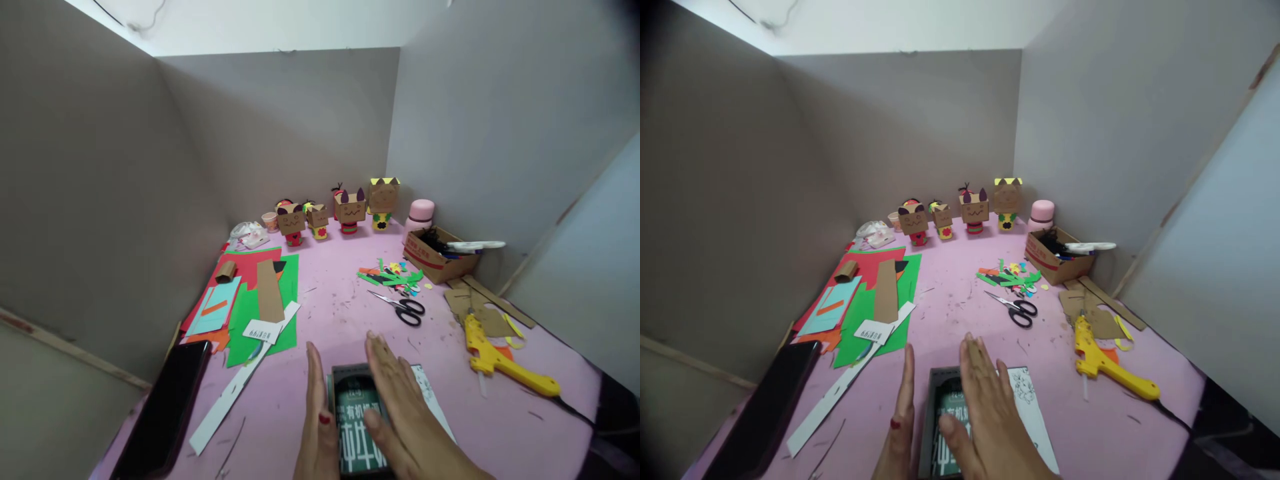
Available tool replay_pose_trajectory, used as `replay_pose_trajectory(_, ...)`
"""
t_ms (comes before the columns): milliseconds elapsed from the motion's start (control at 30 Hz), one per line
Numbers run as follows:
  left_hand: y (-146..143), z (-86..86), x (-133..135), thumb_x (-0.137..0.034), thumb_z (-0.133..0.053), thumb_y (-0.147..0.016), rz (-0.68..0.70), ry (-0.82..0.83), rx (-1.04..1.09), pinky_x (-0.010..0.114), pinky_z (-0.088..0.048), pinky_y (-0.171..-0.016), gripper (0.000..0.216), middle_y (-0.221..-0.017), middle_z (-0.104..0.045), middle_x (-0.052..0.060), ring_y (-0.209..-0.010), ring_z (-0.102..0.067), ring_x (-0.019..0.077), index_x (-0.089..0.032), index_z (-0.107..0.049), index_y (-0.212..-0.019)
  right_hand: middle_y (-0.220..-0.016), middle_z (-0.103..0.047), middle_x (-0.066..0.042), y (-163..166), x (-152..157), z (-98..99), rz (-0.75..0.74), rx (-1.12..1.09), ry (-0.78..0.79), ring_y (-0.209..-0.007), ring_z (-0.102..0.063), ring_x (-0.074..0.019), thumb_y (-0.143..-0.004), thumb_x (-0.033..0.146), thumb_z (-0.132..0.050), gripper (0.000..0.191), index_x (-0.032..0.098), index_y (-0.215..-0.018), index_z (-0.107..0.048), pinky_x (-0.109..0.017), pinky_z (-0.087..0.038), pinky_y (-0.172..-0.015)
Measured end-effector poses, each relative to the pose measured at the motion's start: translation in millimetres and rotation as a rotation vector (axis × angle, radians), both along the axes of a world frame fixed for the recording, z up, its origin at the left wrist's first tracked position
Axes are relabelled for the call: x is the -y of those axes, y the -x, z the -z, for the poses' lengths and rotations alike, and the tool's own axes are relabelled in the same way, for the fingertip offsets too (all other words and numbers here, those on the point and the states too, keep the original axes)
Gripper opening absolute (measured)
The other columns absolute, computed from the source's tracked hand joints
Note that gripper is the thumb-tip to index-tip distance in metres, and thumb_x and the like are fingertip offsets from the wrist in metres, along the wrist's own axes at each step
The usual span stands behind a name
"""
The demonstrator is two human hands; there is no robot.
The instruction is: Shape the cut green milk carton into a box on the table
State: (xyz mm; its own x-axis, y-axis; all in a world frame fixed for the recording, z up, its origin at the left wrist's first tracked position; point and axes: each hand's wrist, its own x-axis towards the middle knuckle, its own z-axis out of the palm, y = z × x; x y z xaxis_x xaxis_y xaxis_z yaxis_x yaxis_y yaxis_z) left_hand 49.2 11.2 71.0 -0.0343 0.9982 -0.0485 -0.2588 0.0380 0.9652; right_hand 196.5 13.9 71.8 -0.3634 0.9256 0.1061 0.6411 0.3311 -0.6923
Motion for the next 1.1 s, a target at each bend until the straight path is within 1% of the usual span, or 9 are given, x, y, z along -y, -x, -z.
replay_pose_trajectory(167, 0, 13.9, -7, -0.075, -0.028, -0.082, -0.153, 0.136, 0.084, 0.03, 0.002, -0.115, 0.082, -0.156, -0.009, -0.006, -0.143, 0.001, 0.0155, -0.026, -0.019, -0.147, -0.15, 0.007, -0.016, 26, -19, -29.4, -0.19, 0.272, 0.127, -0.139, 0.009, -0.0346, -0.089, 0.059, -0.032, 0.083, 0.005, -0.144, -0.003, -0.064, -0.001, -0.108)
replay_pose_trajectory(300, 0, 47.8, -3, -0.075, -0.029, -0.082, -0.186, 0.185, 0.142, 0.029, -0.007, -0.115, 0.08, -0.155, -0.021, 0.0, -0.143, -0.007, 0.0168, -0.025, -0.03, -0.144, -0.151, -0.003, -0.018, 39, -22, -32.1, -0.225, 0.307, 0.157, -0.14, 0.004, -0.0352, -0.088, 0.048, -0.039, 0.077, 0.004, -0.144, -0.011, -0.063, 0.001, -0.108)
replay_pose_trajectory(400, -2, 61.2, 1, -0.076, -0.031, -0.081, -0.16, 0.179, 0.168, 0.032, -0.009, -0.116, 0.078, -0.154, -0.023, 0.001, -0.142, -0.013, 0.0202, -0.027, -0.036, -0.141, -0.152, -0.006, -0.017, 36, -19, -30.2, -0.215, 0.307, 0.175, -0.141, 0.001, -0.0348, -0.088, 0.043, -0.039, 0.073, 0.005, -0.145, -0.015, -0.063, 0.0, -0.109)
replay_pose_trajectory(500, -4, 60.6, 2, -0.077, -0.032, -0.079, -0.135, 0.116, 0.199, 0.032, -0.016, -0.115, 0.08, -0.154, -0.022, 0.0, -0.142, -0.015, 0.0212, -0.027, -0.035, -0.142, -0.155, -0.009, -0.008, 21, -17, -21.6, -0.117, 0.11, 0.14, -0.143, -0.005, -0.0286, -0.092, 0.047, -0.03, 0.066, 0.012, -0.147, -0.018, -0.058, -0.002, -0.113)
replay_pose_trajectory(567, -6, 56.6, 2, -0.078, -0.035, -0.077, -0.093, 0.04, 0.231, 0.029, -0.023, -0.113, 0.083, -0.155, -0.021, -0.002, -0.142, -0.016, 0.0205, -0.028, -0.032, -0.143, -0.156, -0.008, -0.002, 8, -17, -12.1, 0.082, -0.142, 0.14, -0.144, -0.004, -0.0225, -0.092, 0.056, -0.022, 0.068, 0.018, -0.148, -0.014, -0.053, -0.003, -0.115)
replay_pose_trajectory(667, -9, 49.9, 1, -0.078, -0.043, -0.074, -0.026, -0.068, 0.218, 0.029, -0.029, -0.11, 0.083, -0.154, -0.024, -0.003, -0.141, -0.019, 0.0211, -0.032, -0.034, -0.142, -0.156, -0.015, -0.001, -8, -17, 1.4, 0.284, -0.439, 0.338, -0.143, -0.011, -0.0177, -0.09, 0.064, -0.015, 0.073, 0.021, -0.148, -0.017, -0.047, -0.008, -0.116)
replay_pose_trajectory(733, -11, 45.9, 2, -0.075, -0.044, -0.077, -0.009, -0.086, 0.156, 0.03, -0.03, -0.11, 0.076, -0.152, -0.03, -0.001, -0.14, -0.022, 0.022, -0.032, -0.037, -0.14, -0.155, -0.021, -0.002, -12, -16, 7.8, 0.247, -0.502, 0.442, -0.143, -0.015, -0.0172, -0.088, 0.067, -0.014, 0.075, 0.021, -0.147, -0.022, -0.044, -0.008, -0.117)
replay_pose_trajectory(867, -12, 40.9, 3, -0.066, -0.039, -0.086, -0.038, -0.026, 0.068, 0.034, -0.029, -0.11, 0.063, -0.147, -0.039, 0.002, -0.136, -0.032, 0.0226, -0.03, -0.041, -0.138, -0.156, -0.018, 0.002, -8, -12, 16.0, 0.175, -0.509, 0.451, -0.143, -0.011, -0.0172, -0.087, 0.07, -0.017, 0.076, 0.024, -0.148, -0.021, -0.044, -0.007, -0.117)
replay_pose_trajectory(1100, -13, 42.6, 1, -0.067, -0.041, -0.085, -0.126, -0.055, 0.032, 0.035, -0.033, -0.108, 0.064, -0.139, -0.049, 0.006, -0.13, -0.04, 0.025, -0.025, -0.05, -0.131, -0.157, -0.014, 0.002, 3, -8, 28.5, 0.25, -0.548, 0.442, -0.144, -0.007, -0.0171, -0.085, 0.071, -0.021, 0.079, 0.025, -0.149, -0.016, -0.046, -0.007, -0.117)
